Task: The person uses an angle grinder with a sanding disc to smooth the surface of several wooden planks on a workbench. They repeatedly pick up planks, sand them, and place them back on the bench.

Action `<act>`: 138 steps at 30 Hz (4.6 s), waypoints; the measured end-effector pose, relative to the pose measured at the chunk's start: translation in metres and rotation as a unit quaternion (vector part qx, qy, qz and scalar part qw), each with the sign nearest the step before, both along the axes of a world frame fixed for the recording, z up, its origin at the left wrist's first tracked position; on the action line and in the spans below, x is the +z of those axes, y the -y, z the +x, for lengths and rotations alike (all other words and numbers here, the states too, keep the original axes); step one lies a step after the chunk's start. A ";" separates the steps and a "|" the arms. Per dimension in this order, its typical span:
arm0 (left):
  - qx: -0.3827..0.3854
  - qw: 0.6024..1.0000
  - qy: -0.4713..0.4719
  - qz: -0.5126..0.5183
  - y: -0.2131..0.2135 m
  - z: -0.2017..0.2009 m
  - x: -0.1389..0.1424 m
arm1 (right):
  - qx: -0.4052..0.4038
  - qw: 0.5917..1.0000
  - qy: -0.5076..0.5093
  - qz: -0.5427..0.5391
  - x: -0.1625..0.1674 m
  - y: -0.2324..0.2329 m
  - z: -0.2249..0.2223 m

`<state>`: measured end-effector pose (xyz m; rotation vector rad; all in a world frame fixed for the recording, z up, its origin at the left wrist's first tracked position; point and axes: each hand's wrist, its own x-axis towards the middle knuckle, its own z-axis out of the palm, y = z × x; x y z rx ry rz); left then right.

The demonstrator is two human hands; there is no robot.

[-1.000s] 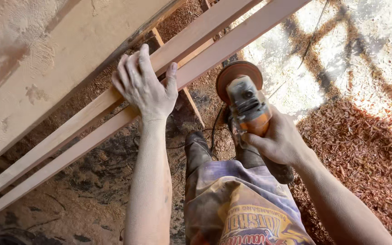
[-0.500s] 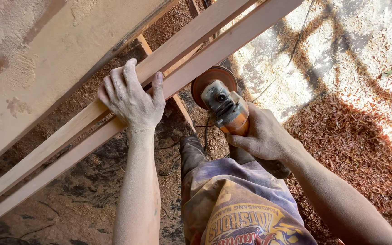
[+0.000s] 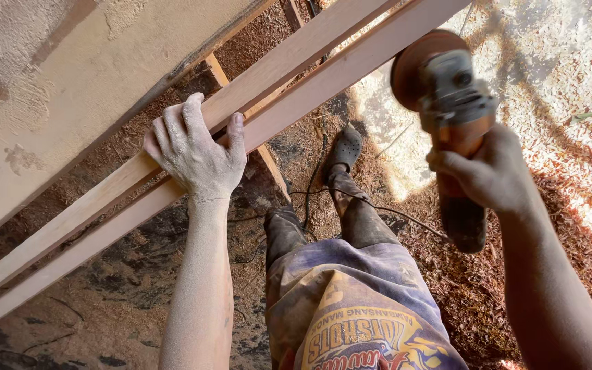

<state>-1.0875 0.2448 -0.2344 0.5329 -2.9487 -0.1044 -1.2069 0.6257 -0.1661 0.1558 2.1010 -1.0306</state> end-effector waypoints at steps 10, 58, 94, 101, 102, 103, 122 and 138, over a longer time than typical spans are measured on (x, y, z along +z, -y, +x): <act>0.006 1.000 -0.008 0.001 -0.001 -0.003 0.000 | -0.069 0.992 -0.099 -0.030 0.000 -0.035 0.018; 0.305 0.787 -0.076 0.531 0.446 0.935 0.100 | 0.280 0.881 0.113 -0.364 0.051 0.848 0.907; 0.267 0.690 -0.015 0.672 0.905 1.324 0.048 | 0.126 0.980 0.108 -0.106 -0.031 1.241 1.331; 0.269 0.705 0.010 0.656 0.908 1.308 0.031 | 0.228 0.965 0.055 -0.119 -0.030 1.266 1.306; 0.270 0.706 0.009 0.655 0.906 1.305 0.029 | 0.246 0.962 0.048 -0.111 -0.030 1.267 1.302; 0.270 0.705 0.008 0.655 0.904 1.301 0.028 | 0.264 0.958 0.040 -0.104 -0.030 1.266 1.297; 0.247 0.696 0.017 0.674 0.836 1.219 0.027 | 0.227 0.969 0.059 -0.081 -0.032 1.193 1.217; 0.197 0.705 0.021 0.681 0.783 1.158 0.024 | 0.141 0.987 0.032 -0.067 -0.044 1.116 1.167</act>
